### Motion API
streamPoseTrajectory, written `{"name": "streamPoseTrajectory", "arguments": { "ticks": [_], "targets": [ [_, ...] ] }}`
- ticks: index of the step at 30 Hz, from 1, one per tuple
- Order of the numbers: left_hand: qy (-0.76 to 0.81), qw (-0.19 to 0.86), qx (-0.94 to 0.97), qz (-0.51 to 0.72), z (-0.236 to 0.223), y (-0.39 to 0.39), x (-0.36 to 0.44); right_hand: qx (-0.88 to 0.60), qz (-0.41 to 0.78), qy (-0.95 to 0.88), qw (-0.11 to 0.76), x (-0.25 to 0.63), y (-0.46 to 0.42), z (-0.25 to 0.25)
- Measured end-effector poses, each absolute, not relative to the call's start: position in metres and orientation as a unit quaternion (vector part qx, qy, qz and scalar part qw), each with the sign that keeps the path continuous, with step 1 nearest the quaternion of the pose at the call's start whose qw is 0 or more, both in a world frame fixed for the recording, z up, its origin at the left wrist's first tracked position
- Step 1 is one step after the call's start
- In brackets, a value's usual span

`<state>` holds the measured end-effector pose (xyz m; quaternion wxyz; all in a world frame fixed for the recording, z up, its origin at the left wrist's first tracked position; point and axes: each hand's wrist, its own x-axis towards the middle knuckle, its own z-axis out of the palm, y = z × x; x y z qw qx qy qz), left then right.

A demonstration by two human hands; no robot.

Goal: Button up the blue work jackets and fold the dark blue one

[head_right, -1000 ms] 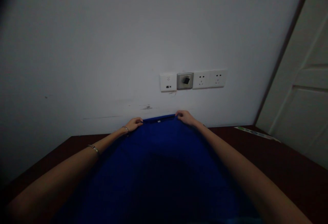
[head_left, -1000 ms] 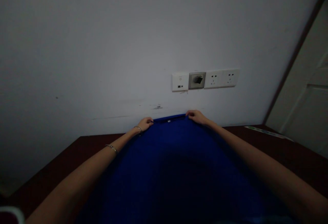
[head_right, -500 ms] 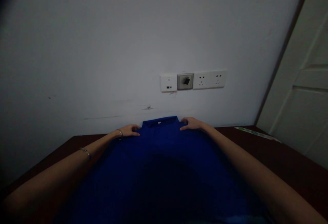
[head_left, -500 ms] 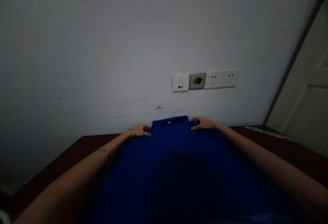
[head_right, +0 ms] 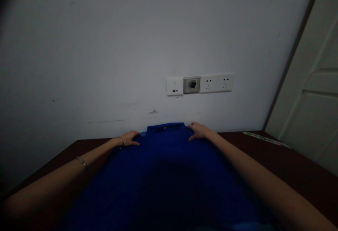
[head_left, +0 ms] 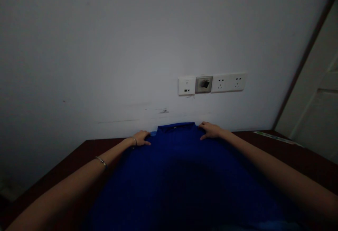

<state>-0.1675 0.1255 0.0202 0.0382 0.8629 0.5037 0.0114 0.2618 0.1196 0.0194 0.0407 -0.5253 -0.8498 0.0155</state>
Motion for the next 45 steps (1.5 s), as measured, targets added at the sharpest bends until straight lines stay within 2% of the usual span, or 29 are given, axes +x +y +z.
{"name": "streamPoseTrajectory", "arguments": {
  "ticks": [10,23,30,36,45],
  "targets": [
    [0.507,0.12,0.853,0.038,0.023,0.116,-0.178,-0.535,0.007,-0.845,-0.006,0.282,0.122,0.021],
    [0.589,0.062,0.806,-0.018,0.019,0.121,-0.175,-0.581,-0.067,-0.809,-0.062,0.274,0.118,0.023],
    [0.575,0.02,0.818,0.01,0.023,0.111,-0.172,-0.567,-0.05,-0.822,-0.002,0.278,0.111,0.018],
    [0.538,0.005,0.841,0.048,0.022,0.096,-0.178,-0.561,-0.046,-0.826,-0.001,0.278,0.107,0.018],
    [0.55,-0.028,0.834,0.036,0.017,0.076,-0.179,-0.565,-0.071,-0.822,-0.007,0.277,0.105,0.022]
  ]
}}
